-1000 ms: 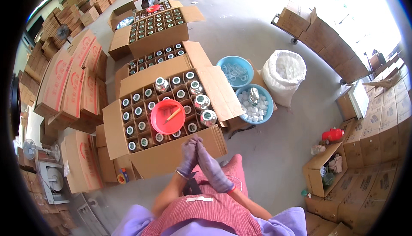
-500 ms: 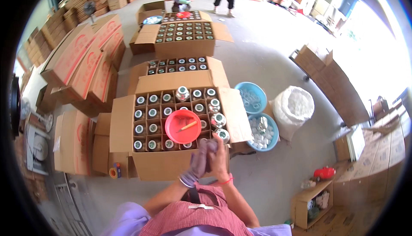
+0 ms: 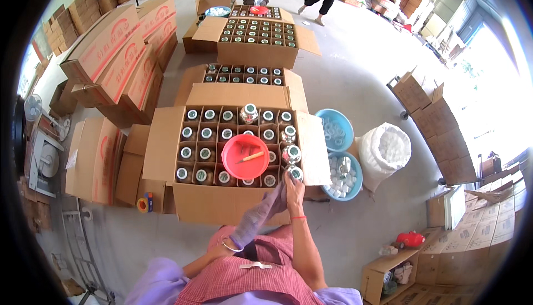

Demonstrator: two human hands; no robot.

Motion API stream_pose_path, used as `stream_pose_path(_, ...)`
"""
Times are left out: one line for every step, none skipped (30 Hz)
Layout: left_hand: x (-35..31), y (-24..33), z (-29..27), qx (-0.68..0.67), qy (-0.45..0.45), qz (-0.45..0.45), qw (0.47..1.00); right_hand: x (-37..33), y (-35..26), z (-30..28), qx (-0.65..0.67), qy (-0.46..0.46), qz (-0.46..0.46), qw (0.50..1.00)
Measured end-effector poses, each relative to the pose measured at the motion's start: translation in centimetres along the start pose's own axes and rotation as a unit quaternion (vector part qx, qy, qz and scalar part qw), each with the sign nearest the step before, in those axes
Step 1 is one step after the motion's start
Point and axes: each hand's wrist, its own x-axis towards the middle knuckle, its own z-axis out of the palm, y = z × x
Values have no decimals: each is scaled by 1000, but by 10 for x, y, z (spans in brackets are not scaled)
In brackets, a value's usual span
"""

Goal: The person places silver-wrapped jars into a cardboard box with dividers, then adds white plastic rings to the top of each jar. The person works in a warehouse setting with multiple boxes and supplies visible.

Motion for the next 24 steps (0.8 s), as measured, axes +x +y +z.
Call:
stream_pose_path(-3, 0, -1, 15, 16, 0, 1000, -4, -18, -3, -11, -35, -30, 999)
stream_pose_path(-7, -1, -5, 33, 32, -1, 999, -7, -32, -3, -20, -74, -60, 995)
stream_pose_path(14, 15, -40, -65, 62, -35, 995, -1, -37, -12, 51, -128, -12, 990)
stream_pose_path(23, 22, -64, -192, 43, -125, 973, -23, -75, -8, 209, -238, 108, 942)
stream_pose_path(40, 38, -82, -339, 40, -205, 917, -27, -62, -14, 234, -258, 126, 929)
stream_pose_path(53, 47, -102, -448, 62, -292, 843, -43, -62, -6, 222, -275, 108, 929)
stream_pose_path(40, 33, -79, -378, 137, -240, 884, -63, -68, 11, 210, -304, 89, 925)
stream_pose_path(31, 24, -63, -304, 202, -187, 912, -91, -87, 24, 157, -312, 28, 936)
stream_pose_path(49, 36, -73, 7, -66, -175, 982, -84, -55, 21, 239, -215, 160, 933)
stream_pose_path(41, 30, -47, -262, -13, -234, 936, -81, -54, 23, 301, -162, 245, 907)
stream_pose_path(25, 18, -4, -503, 55, -278, 817, -84, -55, 27, 255, -123, 178, 943)
stream_pose_path(19, 18, 11, -595, 67, -269, 754, -81, -49, 18, 207, -67, 107, 970)
stream_pose_path(15, 21, 24, -681, 77, -257, 681, -62, -32, 4, 155, -36, 108, 981)
stream_pose_path(17, 31, 17, -649, 36, -220, 727, -46, -19, -5, 192, 8, 77, 978)
stream_pose_path(14, 42, 1, -611, -3, -185, 770, -38, -15, -13, 195, 27, 74, 978)
stream_pose_path(11, 55, -20, -568, -40, -150, 808, -29, -12, -19, 198, 43, 72, 977)
stream_pose_path(11, 71, -44, -523, -79, -110, 841, -12, -1, -31, 151, 87, 68, 982)
stream_pose_path(9, 85, -72, -470, -114, -72, 872, 4, 7, -38, 106, 122, 66, 985)
stream_pose_path(4, 93, -97, -418, -143, -38, 896, 8, -3, -46, 138, 146, 62, 978)
stream_pose_path(0, 103, -125, -472, -194, -23, 860, 20, -8, -63, 326, 151, 121, 925)
stream_pose_path(-6, 104, -147, -521, -244, -8, 818, 33, -5, -83, 335, 139, 97, 927)
stream_pose_path(-19, 90, -145, -522, -256, -38, 813, 38, -12, -88, 346, 121, 76, 927)
stream_pose_path(-38, 73, -136, -524, -267, -68, 806, 44, -15, -82, 335, 97, 115, 930)
stream_pose_path(-52, 62, -135, -523, -276, -104, 800, 46, -31, -65, 325, 69, 158, 930)
